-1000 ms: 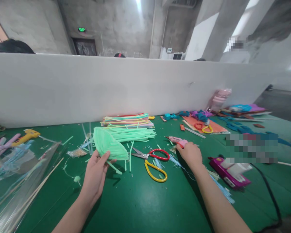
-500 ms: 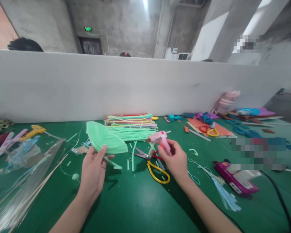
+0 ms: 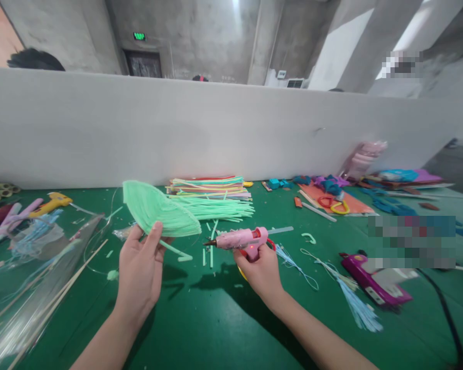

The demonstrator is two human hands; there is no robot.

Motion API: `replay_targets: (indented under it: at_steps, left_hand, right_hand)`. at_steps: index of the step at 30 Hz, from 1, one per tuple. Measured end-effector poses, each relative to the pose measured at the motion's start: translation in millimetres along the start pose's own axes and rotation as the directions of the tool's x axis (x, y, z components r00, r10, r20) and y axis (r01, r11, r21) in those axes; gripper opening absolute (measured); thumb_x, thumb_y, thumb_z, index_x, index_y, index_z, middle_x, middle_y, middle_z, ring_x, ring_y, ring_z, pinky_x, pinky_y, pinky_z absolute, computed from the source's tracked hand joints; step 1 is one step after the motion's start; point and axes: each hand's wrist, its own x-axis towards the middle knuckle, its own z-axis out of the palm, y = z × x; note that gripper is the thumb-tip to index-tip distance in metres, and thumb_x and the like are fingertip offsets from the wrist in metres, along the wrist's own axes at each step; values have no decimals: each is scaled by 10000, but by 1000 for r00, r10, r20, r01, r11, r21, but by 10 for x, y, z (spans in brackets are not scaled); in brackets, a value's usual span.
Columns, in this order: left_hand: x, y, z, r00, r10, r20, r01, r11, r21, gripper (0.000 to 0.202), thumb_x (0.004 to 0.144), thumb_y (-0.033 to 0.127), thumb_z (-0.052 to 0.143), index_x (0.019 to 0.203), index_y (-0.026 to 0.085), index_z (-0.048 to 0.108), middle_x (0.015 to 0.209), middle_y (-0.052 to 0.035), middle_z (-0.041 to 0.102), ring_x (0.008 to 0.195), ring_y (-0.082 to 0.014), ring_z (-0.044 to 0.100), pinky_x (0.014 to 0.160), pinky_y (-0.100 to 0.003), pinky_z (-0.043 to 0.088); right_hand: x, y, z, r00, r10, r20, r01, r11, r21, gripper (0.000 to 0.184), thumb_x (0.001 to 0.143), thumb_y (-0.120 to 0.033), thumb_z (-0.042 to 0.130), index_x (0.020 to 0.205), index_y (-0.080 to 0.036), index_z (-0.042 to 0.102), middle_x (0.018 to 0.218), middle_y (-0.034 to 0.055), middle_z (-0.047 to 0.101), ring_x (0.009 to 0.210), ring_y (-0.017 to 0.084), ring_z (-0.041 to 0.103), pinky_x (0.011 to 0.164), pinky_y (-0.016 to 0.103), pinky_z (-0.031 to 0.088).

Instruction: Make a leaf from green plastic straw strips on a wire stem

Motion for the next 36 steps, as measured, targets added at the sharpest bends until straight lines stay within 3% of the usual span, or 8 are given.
replay_targets:
  at_steps: [9, 15, 21, 32, 36]
  left_hand:
    - [34, -35, 0, 997, -79, 11, 78, 997, 23, 325, 735, 274, 756, 1043, 204, 679, 1001, -28, 721, 835, -158, 682, 788, -272, 568]
    - [41, -24, 5, 997, -82, 7, 82, 996, 17, 310, 727, 259, 762, 1021, 201, 684, 1003, -28, 723, 872, -165, 683, 828, -292, 563]
    - [30, -21, -3, 996, -84, -1, 84, 996, 18, 290, 724, 262, 765, 996, 199, 685, 980, -27, 725, 869, -171, 684, 830, -301, 565]
    - [5, -36, 22, 995, -96, -11, 96, 995, 31, 298, 718, 282, 768, 995, 208, 685, 980, -24, 730, 833, -161, 692, 810, -295, 565]
    - [5, -36, 19, 995, -98, -11, 98, 995, 29, 302, 717, 283, 769, 998, 210, 687, 993, -26, 729, 849, -163, 691, 815, -292, 563]
  right_hand:
    - [-53, -74, 19, 994, -91, 56, 90, 996, 30, 242, 687, -264, 574, 508, -200, 424, 462, -46, 409, 438, 95, 363, 420, 213, 315]
    - [-27, -79, 4, 993, -120, 7, 120, 992, -44, 226, 705, -266, 563, 513, -196, 468, 461, -33, 462, 433, 104, 400, 425, 214, 318]
    - [9, -87, -23, 976, -217, 35, 219, 970, -105, 231, 719, -243, 529, 497, -195, 485, 452, -31, 491, 427, 105, 424, 453, 210, 341]
    - [15, -54, -19, 976, -210, 55, 215, 970, -115, 211, 725, -257, 518, 527, -186, 527, 471, -23, 521, 454, 117, 466, 480, 208, 367]
    - [18, -72, -26, 978, -201, 53, 205, 972, -110, 250, 717, -262, 513, 483, -194, 457, 435, -36, 455, 425, 105, 421, 456, 203, 347]
